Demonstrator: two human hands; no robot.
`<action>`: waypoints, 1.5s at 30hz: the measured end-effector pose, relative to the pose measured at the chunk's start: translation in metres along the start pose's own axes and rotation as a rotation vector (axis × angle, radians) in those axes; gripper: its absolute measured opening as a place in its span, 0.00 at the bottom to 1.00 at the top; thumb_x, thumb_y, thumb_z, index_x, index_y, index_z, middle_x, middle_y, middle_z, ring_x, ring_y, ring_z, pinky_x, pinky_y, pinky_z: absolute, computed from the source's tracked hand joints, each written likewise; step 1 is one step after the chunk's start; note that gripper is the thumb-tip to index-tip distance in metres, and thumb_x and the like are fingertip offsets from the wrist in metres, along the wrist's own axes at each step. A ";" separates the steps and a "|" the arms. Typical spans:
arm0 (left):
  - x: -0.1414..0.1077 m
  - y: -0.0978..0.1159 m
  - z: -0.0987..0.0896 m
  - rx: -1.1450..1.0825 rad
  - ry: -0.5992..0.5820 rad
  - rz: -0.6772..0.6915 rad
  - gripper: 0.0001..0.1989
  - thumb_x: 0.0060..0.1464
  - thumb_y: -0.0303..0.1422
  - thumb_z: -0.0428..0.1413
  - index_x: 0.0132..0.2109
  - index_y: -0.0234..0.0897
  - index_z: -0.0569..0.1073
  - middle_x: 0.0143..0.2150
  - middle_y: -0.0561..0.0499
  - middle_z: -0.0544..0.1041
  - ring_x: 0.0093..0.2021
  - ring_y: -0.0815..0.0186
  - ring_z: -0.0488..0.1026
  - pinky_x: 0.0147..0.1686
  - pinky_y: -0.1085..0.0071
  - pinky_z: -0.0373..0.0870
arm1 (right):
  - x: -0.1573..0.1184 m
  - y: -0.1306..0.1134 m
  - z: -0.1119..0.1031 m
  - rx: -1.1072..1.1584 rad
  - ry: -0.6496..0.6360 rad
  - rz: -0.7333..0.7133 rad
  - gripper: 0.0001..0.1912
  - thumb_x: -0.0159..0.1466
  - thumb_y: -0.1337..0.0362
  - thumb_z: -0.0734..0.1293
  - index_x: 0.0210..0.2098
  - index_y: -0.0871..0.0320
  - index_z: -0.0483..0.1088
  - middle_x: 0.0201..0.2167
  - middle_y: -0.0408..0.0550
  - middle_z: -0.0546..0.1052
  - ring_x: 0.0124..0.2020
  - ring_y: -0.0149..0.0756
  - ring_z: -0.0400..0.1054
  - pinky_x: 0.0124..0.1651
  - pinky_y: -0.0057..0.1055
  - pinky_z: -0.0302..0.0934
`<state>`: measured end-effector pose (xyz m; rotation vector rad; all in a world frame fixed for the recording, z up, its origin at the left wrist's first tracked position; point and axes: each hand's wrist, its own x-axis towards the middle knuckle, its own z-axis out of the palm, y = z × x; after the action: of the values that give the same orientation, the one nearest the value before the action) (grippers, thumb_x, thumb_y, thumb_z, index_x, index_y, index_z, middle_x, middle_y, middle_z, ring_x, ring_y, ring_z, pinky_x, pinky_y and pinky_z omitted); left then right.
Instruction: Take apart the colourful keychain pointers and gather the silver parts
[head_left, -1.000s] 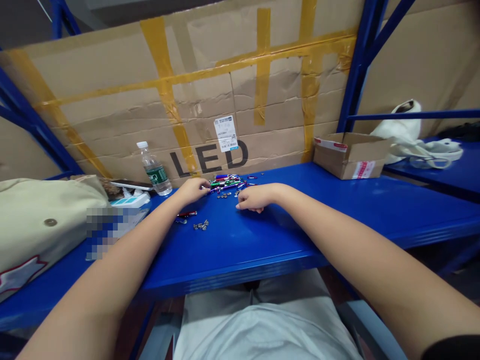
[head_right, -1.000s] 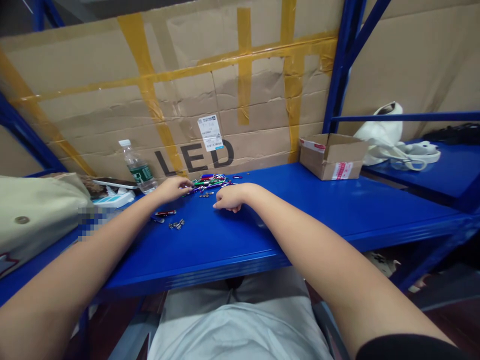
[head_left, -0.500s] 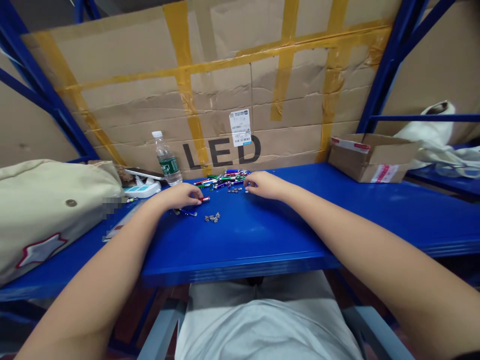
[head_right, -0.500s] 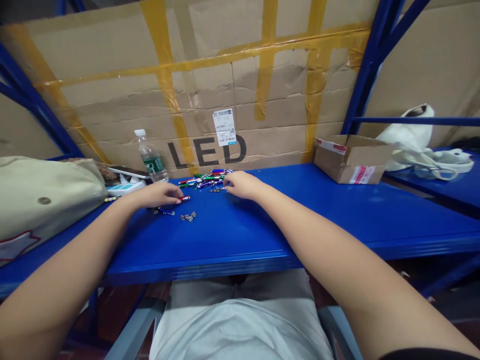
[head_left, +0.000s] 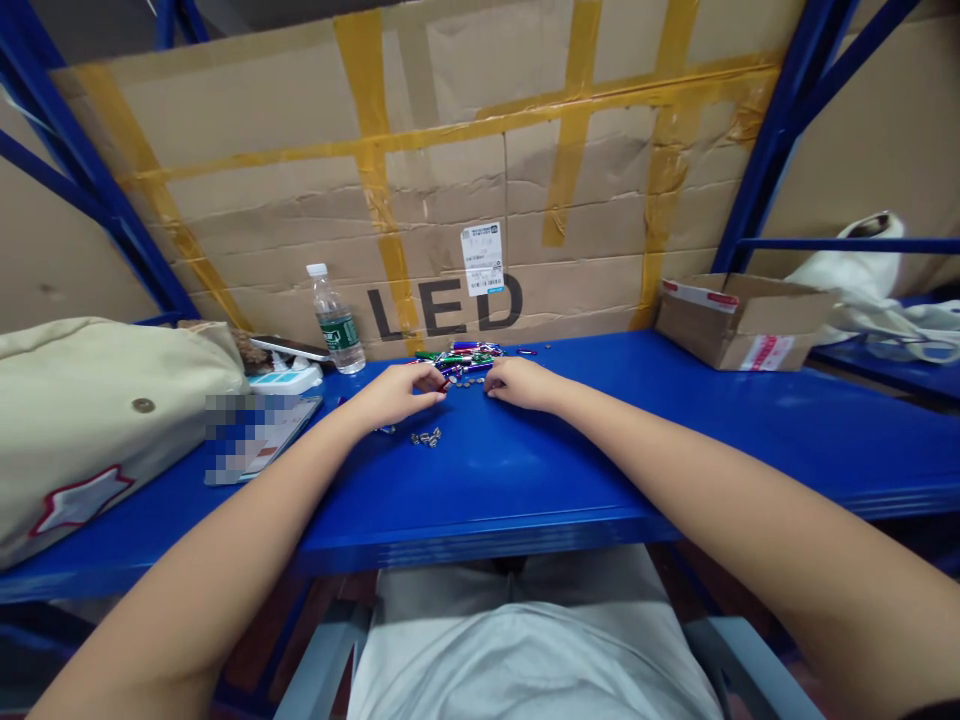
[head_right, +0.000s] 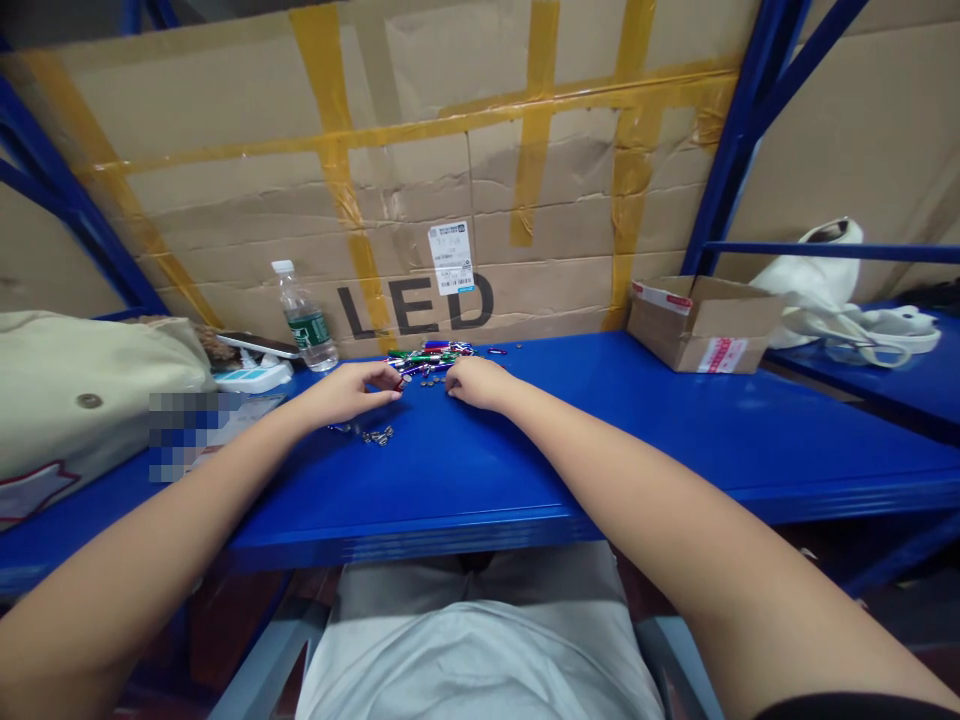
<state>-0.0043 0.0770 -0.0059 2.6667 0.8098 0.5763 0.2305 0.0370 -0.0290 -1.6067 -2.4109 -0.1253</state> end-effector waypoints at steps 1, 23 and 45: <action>0.001 0.001 0.002 -0.004 0.004 0.007 0.13 0.50 0.40 0.55 0.40 0.36 0.72 0.38 0.49 0.78 0.39 0.63 0.74 0.42 0.66 0.69 | -0.001 0.001 -0.001 0.028 -0.005 0.010 0.10 0.59 0.71 0.65 0.37 0.59 0.77 0.38 0.51 0.77 0.39 0.37 0.69 0.41 0.30 0.60; 0.001 0.013 0.019 -0.201 0.003 0.045 0.13 0.51 0.39 0.56 0.40 0.36 0.73 0.38 0.48 0.78 0.39 0.62 0.75 0.42 0.64 0.71 | -0.013 -0.022 -0.017 0.636 0.298 -0.170 0.05 0.56 0.66 0.67 0.33 0.61 0.71 0.28 0.43 0.71 0.30 0.29 0.62 0.34 0.27 0.55; 0.001 0.007 0.012 0.057 0.098 0.167 0.09 0.55 0.36 0.53 0.40 0.37 0.72 0.40 0.49 0.76 0.41 0.63 0.73 0.40 0.67 0.70 | -0.019 -0.024 -0.024 0.311 0.317 -0.350 0.06 0.61 0.66 0.64 0.36 0.59 0.70 0.33 0.47 0.73 0.34 0.32 0.64 0.38 0.28 0.56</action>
<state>0.0049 0.0703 -0.0138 2.7952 0.6417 0.7398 0.2192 0.0055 -0.0090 -0.9463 -2.2980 -0.0561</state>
